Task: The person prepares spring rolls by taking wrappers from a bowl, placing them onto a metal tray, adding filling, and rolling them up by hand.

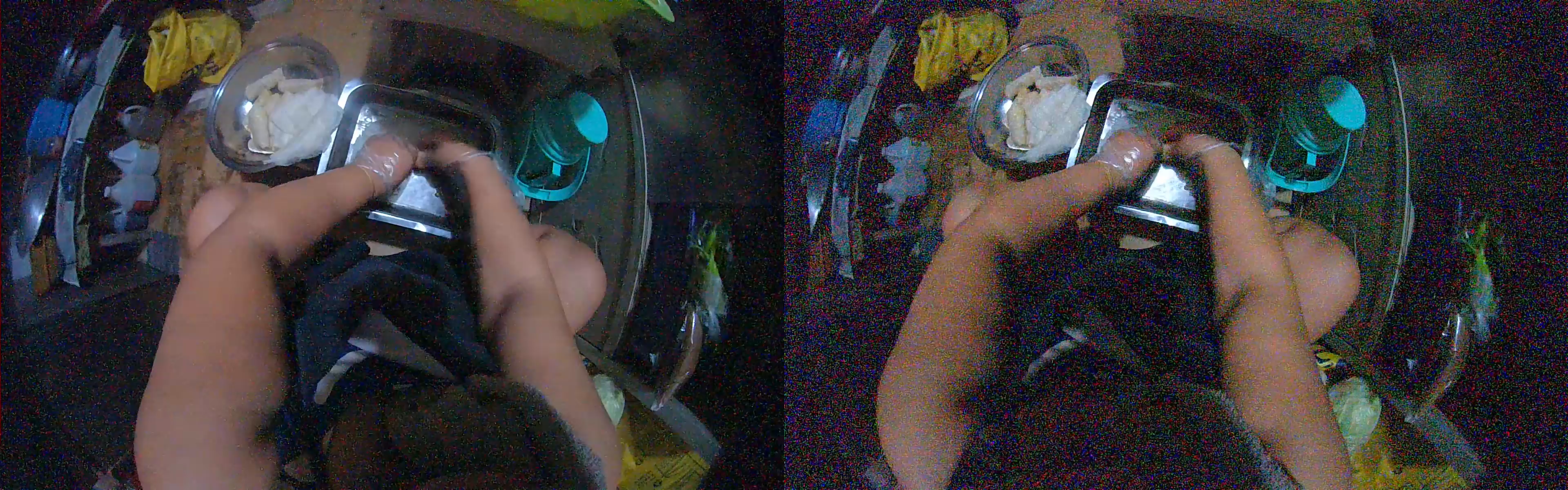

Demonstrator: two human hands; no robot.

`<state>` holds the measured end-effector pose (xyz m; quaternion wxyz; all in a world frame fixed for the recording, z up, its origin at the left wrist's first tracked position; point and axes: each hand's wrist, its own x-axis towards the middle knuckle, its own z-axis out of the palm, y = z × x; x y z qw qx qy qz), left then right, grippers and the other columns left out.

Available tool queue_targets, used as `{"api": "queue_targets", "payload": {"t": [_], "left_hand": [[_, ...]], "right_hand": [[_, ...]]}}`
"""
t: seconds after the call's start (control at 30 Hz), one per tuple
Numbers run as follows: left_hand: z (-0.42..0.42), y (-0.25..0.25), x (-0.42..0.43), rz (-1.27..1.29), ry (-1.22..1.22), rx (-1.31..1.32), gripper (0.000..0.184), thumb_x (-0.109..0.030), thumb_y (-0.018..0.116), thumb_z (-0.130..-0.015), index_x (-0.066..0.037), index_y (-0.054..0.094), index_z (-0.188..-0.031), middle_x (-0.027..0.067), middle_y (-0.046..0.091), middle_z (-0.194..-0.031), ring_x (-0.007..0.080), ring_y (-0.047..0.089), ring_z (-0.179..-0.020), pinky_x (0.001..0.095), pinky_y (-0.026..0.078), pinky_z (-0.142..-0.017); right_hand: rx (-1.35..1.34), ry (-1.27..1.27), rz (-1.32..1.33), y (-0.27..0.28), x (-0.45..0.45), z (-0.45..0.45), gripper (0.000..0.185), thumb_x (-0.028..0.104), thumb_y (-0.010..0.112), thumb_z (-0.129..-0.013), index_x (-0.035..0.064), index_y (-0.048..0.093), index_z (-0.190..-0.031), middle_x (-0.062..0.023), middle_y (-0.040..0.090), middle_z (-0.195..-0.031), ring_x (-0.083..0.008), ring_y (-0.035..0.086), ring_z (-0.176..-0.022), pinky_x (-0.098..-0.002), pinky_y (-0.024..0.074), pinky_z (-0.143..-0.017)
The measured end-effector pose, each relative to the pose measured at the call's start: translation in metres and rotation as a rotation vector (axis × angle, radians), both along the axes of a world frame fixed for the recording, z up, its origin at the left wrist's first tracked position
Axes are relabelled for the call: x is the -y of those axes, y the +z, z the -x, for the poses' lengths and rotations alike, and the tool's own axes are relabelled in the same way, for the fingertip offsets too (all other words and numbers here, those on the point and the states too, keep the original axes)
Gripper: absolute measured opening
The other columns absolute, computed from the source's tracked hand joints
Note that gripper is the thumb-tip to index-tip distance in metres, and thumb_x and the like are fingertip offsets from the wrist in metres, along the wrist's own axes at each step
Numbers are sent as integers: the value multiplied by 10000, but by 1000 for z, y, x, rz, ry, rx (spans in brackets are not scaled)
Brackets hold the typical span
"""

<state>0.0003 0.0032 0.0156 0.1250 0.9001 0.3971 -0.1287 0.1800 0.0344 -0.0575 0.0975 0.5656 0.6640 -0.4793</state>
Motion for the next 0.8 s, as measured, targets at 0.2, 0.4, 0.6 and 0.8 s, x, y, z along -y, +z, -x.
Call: {"api": "queue_targets", "payload": {"t": [0.2, 0.4, 0.6, 0.8], "left_hand": [[3, -20, -21, -33, -12, -83, 259, -138, 466, -851, -33, 673, -966, 193, 636, -1024, 335, 623, -960, 428, 498, -826], [2, -43, -27, 11, 35, 51, 281, -158, 451, -865, -67, 657, -1033, 188, 626, -1049, 334, 608, -992, 424, 487, -850], [5, -39, -37, 27, -117, 63, 278, -162, 462, -862, -123, 637, -1075, 175, 626, -1063, 322, 603, -1009, 427, 476, -862], [1, -51, -44, 26, -104, 29, 250, -189, 511, -841, -114, 652, -1033, 173, 634, -1048, 326, 613, -984, 420, 475, -858]], "right_hand": [[72, -116, -246, -30, 2, -15, 529, 359, 632, -791, 117, 521, -1249, -134, 488, -1312, -310, 438, -1222, -385, 354, -1022], [148, -304, -667, -71, 2, -17, 461, 334, 611, -807, 105, 556, -1203, -140, 525, -1268, -315, 479, -1177, -391, 383, -991], [224, -320, -724, -81, -7, -17, 398, 309, 591, -822, 93, 590, -1157, -146, 562, -1224, -320, 520, -1132, -397, 411, -959], [-74, -512, -507, -77, 7, -7, 401, 366, 564, -840, 81, 601, -1120, -145, 596, -1147, -320, 549, -1076, -387, 423, -940]]}}
